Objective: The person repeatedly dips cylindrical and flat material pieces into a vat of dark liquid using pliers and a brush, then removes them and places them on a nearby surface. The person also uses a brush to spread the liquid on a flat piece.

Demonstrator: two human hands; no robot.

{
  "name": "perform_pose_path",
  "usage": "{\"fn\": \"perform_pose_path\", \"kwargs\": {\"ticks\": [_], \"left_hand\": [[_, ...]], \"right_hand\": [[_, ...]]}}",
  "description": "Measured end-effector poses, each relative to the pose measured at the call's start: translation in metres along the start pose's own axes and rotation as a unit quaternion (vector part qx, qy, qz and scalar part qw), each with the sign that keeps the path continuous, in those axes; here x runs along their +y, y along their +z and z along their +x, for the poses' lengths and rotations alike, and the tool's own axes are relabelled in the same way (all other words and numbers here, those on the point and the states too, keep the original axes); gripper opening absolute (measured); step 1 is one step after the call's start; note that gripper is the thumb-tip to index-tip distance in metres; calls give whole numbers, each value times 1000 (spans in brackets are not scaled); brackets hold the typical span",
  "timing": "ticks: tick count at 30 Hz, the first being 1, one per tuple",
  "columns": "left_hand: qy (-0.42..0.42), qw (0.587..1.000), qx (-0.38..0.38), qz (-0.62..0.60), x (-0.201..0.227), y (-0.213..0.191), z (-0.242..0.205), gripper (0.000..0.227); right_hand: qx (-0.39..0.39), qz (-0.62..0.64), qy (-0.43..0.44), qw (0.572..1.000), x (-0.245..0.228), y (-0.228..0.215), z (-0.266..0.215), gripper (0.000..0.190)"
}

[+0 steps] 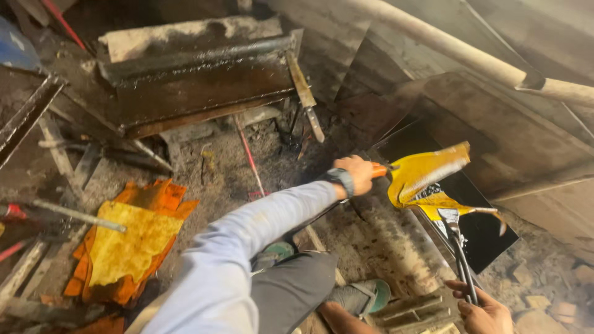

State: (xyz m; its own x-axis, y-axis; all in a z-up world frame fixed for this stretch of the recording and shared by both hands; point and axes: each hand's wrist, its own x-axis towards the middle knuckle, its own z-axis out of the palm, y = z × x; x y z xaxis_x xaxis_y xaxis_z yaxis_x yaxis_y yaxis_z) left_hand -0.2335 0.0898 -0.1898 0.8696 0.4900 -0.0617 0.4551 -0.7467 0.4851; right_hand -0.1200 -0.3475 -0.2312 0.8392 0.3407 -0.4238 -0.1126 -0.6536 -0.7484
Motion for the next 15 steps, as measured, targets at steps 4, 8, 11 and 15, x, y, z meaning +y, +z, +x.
{"fn": "perform_pose_path", "kwargs": {"ticks": [4,8,11,15], "left_hand": [[-52,996,-13,-70,-52,-50,-68,31],[-55,992,10,-113,-103,-97,-125,28],[-5,988,84,-126,-149,-123,-155,31],[-75,989,6,-129,-210,-147,-193,27]], "right_hand": [[-16,-18,-61,998,-35,2,-47,51],[1,-135,-106,985,-107,20,-109,42],[-23,-202,-166,965,-174,44,-150,38],[-49,-214,-128,967,-242,90,-178,33]]}}
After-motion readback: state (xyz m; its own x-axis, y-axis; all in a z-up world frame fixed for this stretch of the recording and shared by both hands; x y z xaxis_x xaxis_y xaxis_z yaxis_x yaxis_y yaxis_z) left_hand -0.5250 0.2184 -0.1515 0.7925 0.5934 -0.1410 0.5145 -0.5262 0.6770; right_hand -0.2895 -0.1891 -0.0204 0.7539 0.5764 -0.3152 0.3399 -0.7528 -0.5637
